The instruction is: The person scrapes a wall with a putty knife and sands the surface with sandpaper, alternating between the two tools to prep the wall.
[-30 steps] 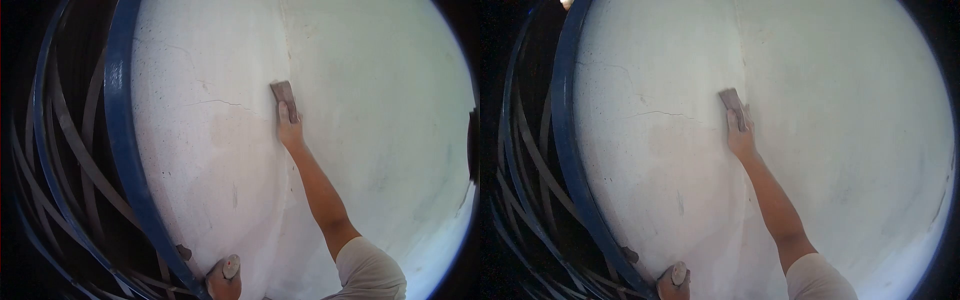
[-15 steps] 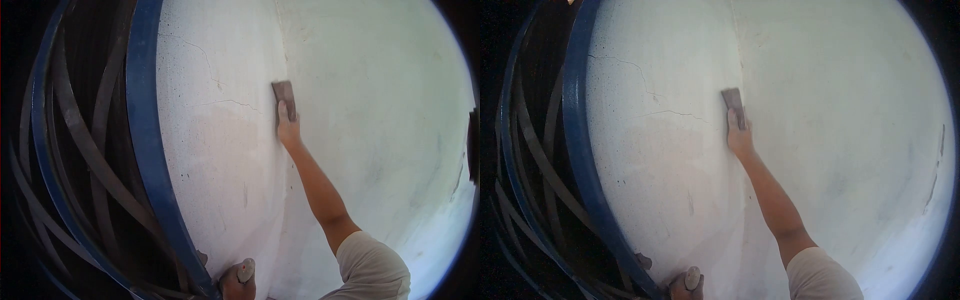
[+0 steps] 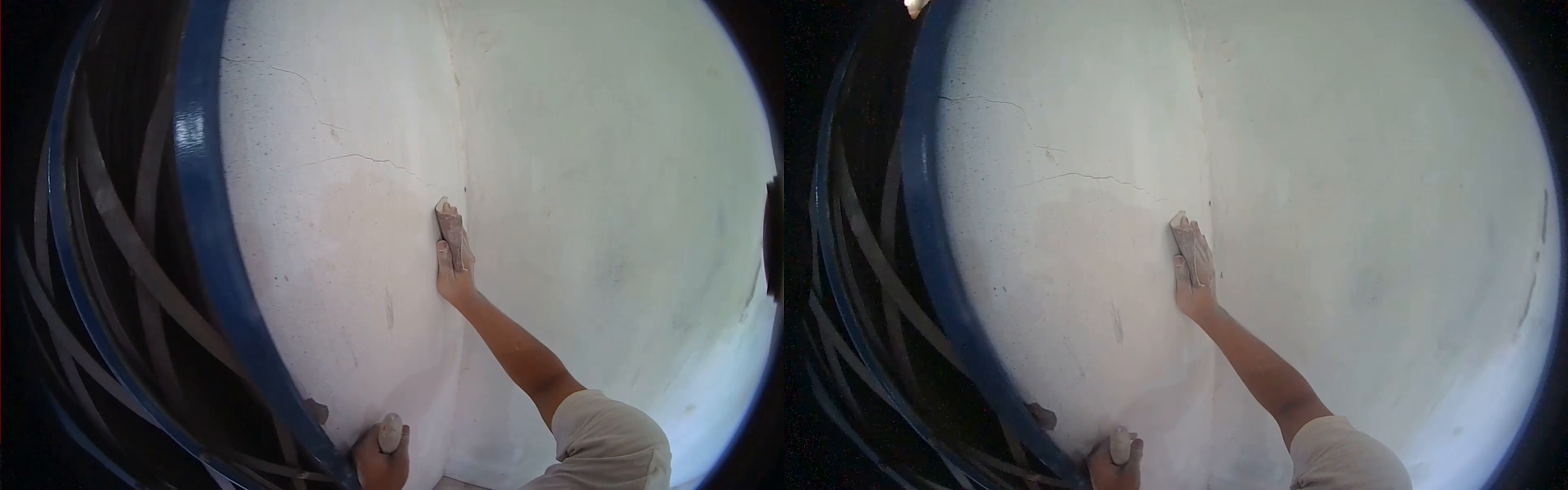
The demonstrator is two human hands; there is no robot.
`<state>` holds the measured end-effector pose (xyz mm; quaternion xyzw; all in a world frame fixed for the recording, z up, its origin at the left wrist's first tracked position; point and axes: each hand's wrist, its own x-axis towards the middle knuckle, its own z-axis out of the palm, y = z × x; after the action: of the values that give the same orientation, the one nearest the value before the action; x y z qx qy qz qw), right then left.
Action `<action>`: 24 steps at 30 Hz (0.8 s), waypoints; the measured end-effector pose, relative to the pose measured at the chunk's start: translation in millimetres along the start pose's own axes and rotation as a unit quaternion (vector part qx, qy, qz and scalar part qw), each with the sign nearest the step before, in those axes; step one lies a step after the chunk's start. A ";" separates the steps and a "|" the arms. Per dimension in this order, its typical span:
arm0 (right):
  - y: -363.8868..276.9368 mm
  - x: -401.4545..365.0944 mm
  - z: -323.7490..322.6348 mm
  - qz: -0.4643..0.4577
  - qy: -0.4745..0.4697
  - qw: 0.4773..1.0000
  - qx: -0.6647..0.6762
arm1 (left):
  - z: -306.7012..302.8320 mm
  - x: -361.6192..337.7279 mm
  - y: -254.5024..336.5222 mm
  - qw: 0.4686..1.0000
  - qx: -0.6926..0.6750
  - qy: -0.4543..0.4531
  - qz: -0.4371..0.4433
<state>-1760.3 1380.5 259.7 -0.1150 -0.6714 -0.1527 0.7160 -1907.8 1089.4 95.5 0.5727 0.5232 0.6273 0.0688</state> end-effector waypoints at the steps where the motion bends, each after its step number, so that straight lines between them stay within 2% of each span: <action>1: 2.0 0.2 -0.3 -0.006 0.001 1.000 0.008 | 1.8 -0.1 0.2 0.999 -0.011 0.018 0.027; 2: 3.1 1.4 -0.9 -0.010 0.002 1.000 0.020 | 4.1 -1.5 3.8 0.998 -0.018 0.038 0.052; 5: 4.6 7.6 -6.0 -0.019 0.002 0.999 0.041 | 10.5 6.8 41.3 0.991 -0.025 0.053 -0.116; 6: 4.8 10.7 -6.7 -0.023 0.005 0.999 0.044 | 9.9 5.9 43.4 0.986 -0.038 0.030 -0.158; 10: 6.6 34.8 -12.4 0.007 -0.022 1.000 0.003 | 22.9 1.7 40.7 0.959 0.014 0.068 -0.275; 18: 18.1 123.6 5.1 0.042 0.040 0.998 0.037 | 37.0 2.1 35.0 0.962 0.036 0.110 -0.245; 24: 9.1 60.7 -13.7 0.058 -0.026 0.998 0.008 | 46.9 1.9 34.0 0.958 0.038 0.151 -0.242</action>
<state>-1741.0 1379.9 319.6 -0.1519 -0.6830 -0.1031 0.7069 -1854.0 1102.7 112.2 0.3298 0.6734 0.6513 0.1168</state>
